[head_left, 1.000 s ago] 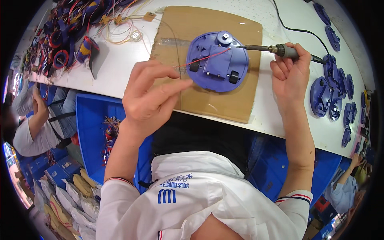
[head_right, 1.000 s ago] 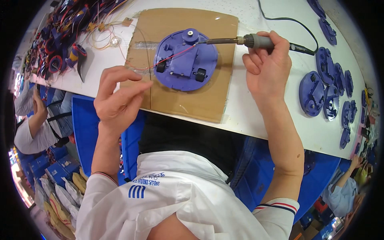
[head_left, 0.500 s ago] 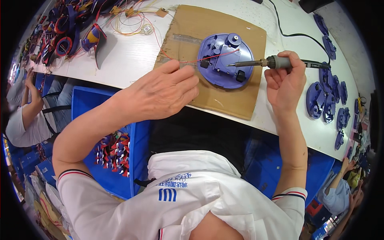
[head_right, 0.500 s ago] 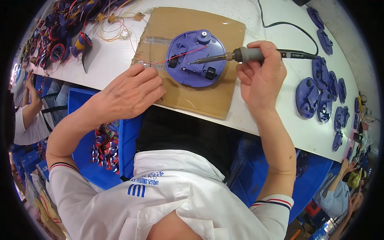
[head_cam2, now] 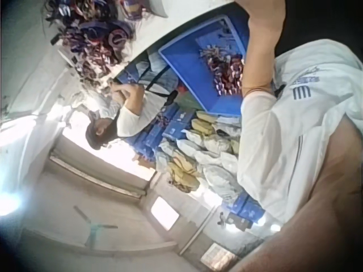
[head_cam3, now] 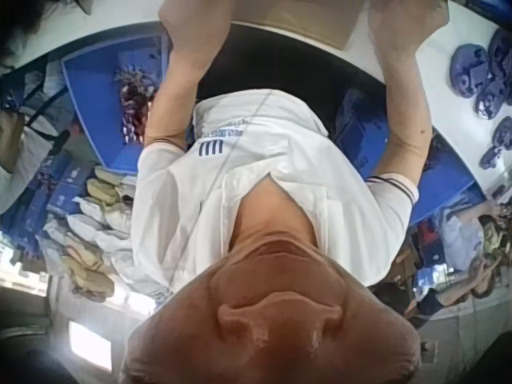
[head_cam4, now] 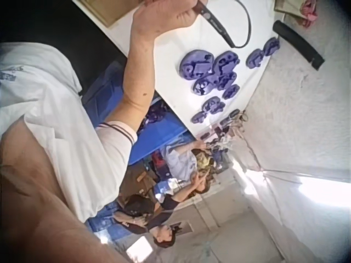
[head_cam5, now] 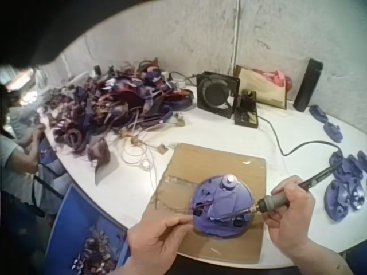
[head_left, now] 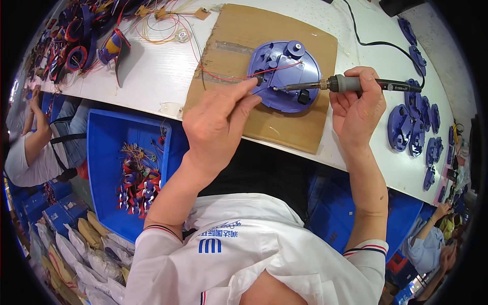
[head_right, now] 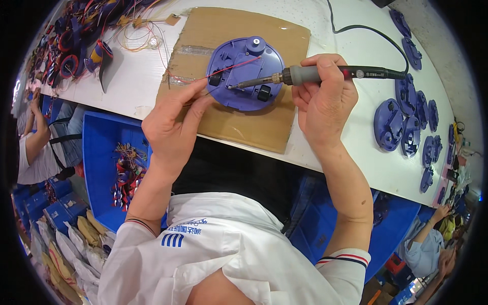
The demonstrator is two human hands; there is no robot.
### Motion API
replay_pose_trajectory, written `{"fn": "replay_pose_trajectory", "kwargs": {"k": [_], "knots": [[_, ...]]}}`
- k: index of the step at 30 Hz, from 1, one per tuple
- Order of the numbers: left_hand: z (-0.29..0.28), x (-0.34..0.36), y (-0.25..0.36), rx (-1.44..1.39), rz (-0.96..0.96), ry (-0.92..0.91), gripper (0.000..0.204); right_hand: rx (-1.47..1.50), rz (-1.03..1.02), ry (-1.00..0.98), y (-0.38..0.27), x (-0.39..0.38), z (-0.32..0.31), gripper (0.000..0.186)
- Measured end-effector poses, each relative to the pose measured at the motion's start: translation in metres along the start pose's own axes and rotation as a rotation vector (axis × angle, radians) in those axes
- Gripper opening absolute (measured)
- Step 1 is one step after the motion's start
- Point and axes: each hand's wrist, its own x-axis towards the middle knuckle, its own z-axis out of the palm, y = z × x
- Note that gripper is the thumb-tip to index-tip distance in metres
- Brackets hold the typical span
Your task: Soldering wires onto blue circular electronic components at an assembly workbench.
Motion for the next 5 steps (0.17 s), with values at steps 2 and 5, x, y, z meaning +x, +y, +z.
{"fn": "replay_pose_trajectory", "kwargs": {"k": [2, 5], "knots": [[0.0017, -0.0018, -0.0006, 0.067, 0.068, 0.034, 0.022, 0.000, -0.005, -0.009, 0.0011, -0.0002, -0.0006, 0.021], [-0.0028, -0.0051, -0.0013, 0.089, -0.028, -0.071, 0.030, -0.005, -0.017, -0.012, 0.0029, -0.0001, -0.0009, 0.021]]}}
